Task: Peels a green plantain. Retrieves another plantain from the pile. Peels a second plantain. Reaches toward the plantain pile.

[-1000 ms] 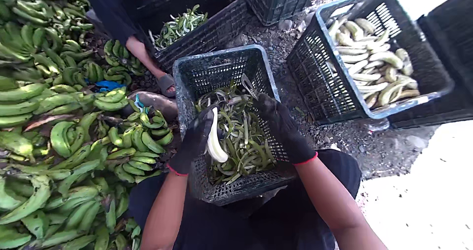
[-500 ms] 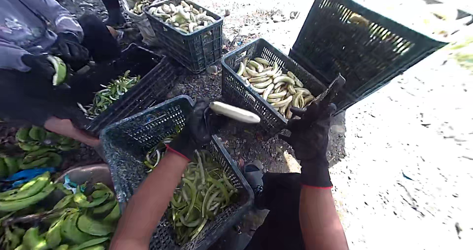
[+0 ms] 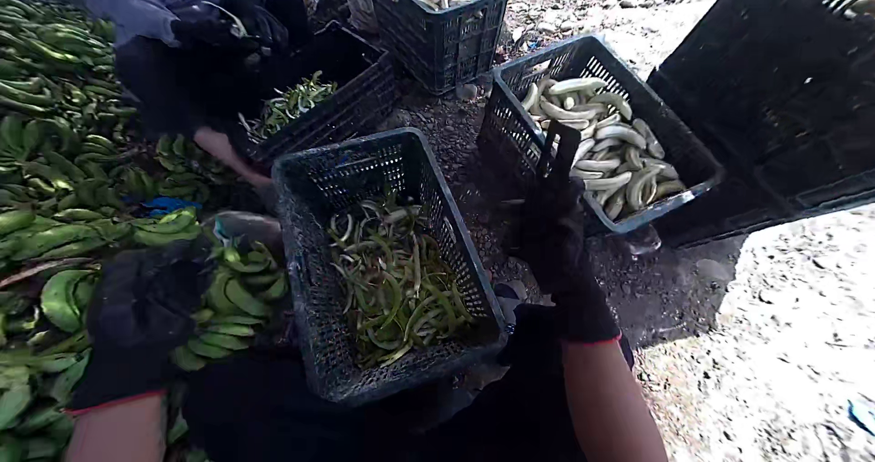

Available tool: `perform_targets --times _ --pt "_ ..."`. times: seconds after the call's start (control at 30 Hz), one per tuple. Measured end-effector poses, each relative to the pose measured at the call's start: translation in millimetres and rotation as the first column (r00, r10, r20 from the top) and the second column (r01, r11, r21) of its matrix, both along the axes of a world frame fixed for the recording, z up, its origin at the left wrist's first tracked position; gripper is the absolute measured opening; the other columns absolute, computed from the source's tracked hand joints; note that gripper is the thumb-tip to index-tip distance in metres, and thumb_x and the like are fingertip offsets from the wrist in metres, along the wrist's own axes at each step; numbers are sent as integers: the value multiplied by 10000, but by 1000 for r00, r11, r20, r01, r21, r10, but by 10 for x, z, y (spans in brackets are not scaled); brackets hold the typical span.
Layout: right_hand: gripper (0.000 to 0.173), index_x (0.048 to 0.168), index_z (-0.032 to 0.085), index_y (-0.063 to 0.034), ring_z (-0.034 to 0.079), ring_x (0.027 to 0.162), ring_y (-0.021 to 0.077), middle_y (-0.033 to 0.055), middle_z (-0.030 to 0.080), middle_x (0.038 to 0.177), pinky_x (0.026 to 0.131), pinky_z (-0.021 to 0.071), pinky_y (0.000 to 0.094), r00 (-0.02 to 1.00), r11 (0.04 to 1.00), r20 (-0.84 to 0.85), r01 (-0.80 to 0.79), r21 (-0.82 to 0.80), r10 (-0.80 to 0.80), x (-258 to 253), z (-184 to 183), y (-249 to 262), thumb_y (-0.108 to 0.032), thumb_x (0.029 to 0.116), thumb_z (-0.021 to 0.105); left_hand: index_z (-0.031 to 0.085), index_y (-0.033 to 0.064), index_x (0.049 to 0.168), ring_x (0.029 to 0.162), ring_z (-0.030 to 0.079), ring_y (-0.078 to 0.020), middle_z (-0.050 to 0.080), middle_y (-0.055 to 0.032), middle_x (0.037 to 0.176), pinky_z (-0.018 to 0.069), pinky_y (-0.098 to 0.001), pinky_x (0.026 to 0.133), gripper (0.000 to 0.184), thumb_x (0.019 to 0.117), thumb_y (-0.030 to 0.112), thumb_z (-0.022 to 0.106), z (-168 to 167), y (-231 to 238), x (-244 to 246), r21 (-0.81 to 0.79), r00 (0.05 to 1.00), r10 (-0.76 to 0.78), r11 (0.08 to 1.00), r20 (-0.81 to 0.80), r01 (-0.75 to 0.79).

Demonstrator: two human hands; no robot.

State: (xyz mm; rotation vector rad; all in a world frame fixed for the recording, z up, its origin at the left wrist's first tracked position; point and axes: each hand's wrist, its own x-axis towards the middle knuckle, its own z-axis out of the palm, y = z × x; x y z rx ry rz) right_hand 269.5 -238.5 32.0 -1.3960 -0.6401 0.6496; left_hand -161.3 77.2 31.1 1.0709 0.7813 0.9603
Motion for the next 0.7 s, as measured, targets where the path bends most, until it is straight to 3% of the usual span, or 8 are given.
perform_targets --times 0.07,0.17,0.23,0.33,0.43,0.5,0.6,0.7 --pt "467 1430 492 -182 606 684 81 -9 668 946 585 533 283 968 962 65 -233 -145 244 -226 -161 303 -473 1093 350 544 87 1236 911 723 -195 725 -73 1028 617 -354 817 457 1114 367 203 -124 -342 -816 -13 952 303 953 -43 -304" --pt "638 1373 556 -82 609 686 62 11 692 1043 613 541 261 763 724 32 -598 -344 646 -737 -418 664 -587 1065 318 447 14 1384 868 672 -154 651 -93 1066 588 -346 783 445 1119 329 279 -530 -1252 -1492 30 711 518 818 -476 -575" --pt "694 1384 547 -83 591 659 58 -7 689 1050 585 522 260 607 523 -41 -714 -465 793 -1050 -631 843 -645 1017 372 472 -9 1395 878 660 -182 649 -148 1105 575 -382 781 515 1116 378 276 -970 -1886 -1692 -65 589 467 745 -659 -664" --pt "589 1328 578 -37 576 615 70 1 660 891 579 523 271 526 372 -101 -712 -595 844 -1365 -897 1000 -523 1046 398 420 38 1474 936 676 -240 635 -197 1212 569 -405 807 476 1126 337 293 -1792 -2867 -1840 -360 604 392 537 -694 -763" --pt "571 1306 539 13 584 576 49 -43 638 784 580 547 258 508 366 -89 -720 -590 857 -1575 -1035 1080 -473 1012 479 368 -4 1519 1125 636 -375 546 -282 1367 540 -510 950 508 1049 114 519 -2319 -3649 -1798 -455 580 65 552 -812 -699" --pt "725 1525 375 -26 559 541 38 -69 635 811 551 543 247 453 316 -124 -768 -557 883 -1587 -1172 1043 -508 1003 519 367 -1 1530 1224 588 -432 496 -298 1435 492 -567 1017 586 1007 112 607 -2567 -4003 -1766 -539 542 -184 568 -820 -622" --pt "344 1195 596 -36 533 496 34 -89 591 646 517 514 246 546 347 -149 -696 -629 824 -1622 -1328 847 -310 1007 510 358 -33 1527 1390 432 -466 401 -314 1520 370 -612 1122 634 988 148 640 -2732 -4256 -1754 -648 449 -469 584 -761 -489" --pt "275 1120 621 13 564 663 -8 -38 625 791 649 513 205 540 270 -113 -577 -771 834 -1711 -1247 716 -233 1016 552 420 -32 1489 1288 555 -412 526 -286 1422 439 -563 1075 487 1117 274 347 -2834 -4304 -1803 -577 564 -170 423 -808 -699"
